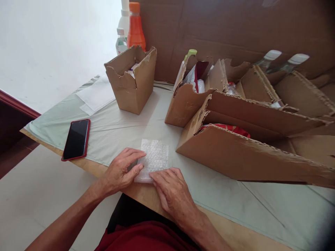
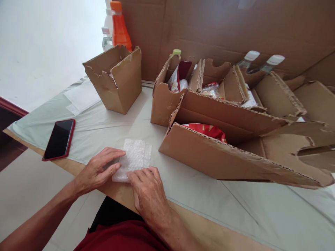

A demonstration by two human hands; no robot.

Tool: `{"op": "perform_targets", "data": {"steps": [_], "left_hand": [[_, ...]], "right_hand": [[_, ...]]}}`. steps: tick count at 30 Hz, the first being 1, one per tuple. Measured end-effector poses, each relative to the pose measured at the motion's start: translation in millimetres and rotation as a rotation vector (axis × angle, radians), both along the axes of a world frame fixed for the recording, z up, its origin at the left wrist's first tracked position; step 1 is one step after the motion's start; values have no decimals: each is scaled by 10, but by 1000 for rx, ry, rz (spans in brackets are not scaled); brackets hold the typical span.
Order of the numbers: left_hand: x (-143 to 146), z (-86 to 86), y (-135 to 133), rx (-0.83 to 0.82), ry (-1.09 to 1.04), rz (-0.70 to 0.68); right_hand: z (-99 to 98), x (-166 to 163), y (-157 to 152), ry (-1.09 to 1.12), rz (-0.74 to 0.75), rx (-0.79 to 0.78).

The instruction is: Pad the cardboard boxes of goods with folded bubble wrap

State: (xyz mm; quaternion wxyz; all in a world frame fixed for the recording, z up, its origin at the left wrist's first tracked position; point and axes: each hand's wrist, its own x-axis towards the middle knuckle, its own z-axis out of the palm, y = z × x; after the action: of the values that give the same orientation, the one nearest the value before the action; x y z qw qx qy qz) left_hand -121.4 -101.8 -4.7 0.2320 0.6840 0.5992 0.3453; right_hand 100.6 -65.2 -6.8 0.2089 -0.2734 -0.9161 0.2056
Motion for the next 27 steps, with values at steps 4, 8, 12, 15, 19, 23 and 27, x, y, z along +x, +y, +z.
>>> {"op": "perform_targets", "data": {"steps": [4,8,12,15,19,23,27], "left_hand": [[-68,63,146,-151,-67,-152],[-44,59,160,-200,-101,-143],[-6,-44,156,-163,-44,-105],[14,-101,175,-124,-39,-108],[11,-72,214,-147,-40,-110],[-39,21,248,-219,-51,-136],[-74,66,246,-251,-69,-210]], "right_hand": [[126,43,71,9,17,-202],[65,-34,212,-106,-81,-83],[13,-39,234,-131,-202,215],[44,34,135,-61,-121,234],[28,60,47,-119,-15,228],[17,34,104,-72,-15,97],[89,58,193,-19,-52,-194]]}}
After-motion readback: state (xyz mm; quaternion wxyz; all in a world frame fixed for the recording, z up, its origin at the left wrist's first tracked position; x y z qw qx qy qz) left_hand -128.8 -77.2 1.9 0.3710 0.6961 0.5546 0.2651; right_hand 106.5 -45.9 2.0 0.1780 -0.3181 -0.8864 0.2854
